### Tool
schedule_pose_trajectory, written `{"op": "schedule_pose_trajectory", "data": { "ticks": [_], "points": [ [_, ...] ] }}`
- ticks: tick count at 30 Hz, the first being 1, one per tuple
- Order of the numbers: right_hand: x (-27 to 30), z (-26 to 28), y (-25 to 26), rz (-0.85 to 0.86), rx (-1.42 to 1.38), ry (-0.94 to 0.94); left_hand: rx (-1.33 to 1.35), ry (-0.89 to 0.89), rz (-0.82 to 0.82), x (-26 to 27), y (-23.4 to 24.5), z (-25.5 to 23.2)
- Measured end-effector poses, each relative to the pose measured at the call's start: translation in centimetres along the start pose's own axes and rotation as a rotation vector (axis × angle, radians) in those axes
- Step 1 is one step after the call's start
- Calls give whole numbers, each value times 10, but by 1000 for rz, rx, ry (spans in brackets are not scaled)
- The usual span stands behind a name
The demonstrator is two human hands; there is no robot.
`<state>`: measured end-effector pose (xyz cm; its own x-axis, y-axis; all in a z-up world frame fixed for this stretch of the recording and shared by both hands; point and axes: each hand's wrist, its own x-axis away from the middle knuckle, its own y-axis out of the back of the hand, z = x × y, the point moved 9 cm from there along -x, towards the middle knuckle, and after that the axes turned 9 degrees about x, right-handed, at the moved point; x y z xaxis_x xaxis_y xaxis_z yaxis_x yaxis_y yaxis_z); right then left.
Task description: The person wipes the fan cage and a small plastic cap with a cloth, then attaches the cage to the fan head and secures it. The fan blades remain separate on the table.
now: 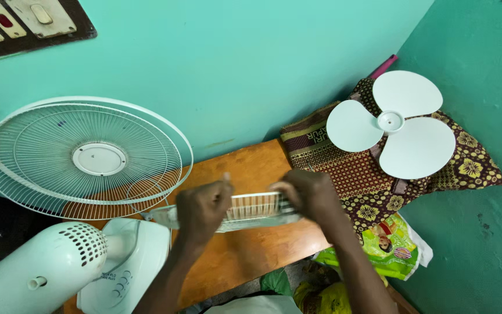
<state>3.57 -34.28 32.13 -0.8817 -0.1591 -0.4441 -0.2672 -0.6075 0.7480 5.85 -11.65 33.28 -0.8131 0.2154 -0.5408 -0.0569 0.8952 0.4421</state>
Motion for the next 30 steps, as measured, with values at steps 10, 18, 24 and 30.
{"op": "schedule_pose_trajectory", "data": {
  "ticks": [10,18,24,30],
  "points": [
    [48,-102,-24,-166,-173,-522,-20,121,-77,-3,45,23],
    [-15,57,2,-99,134,19,92,35,-18,-8,25,4],
    [50,-137,-49,33,-302,-517,133,285,-208,15,82,86],
    [101,-183,-63,-335,-386,-636,118,327,-212,17,88,86]
  ]
}}
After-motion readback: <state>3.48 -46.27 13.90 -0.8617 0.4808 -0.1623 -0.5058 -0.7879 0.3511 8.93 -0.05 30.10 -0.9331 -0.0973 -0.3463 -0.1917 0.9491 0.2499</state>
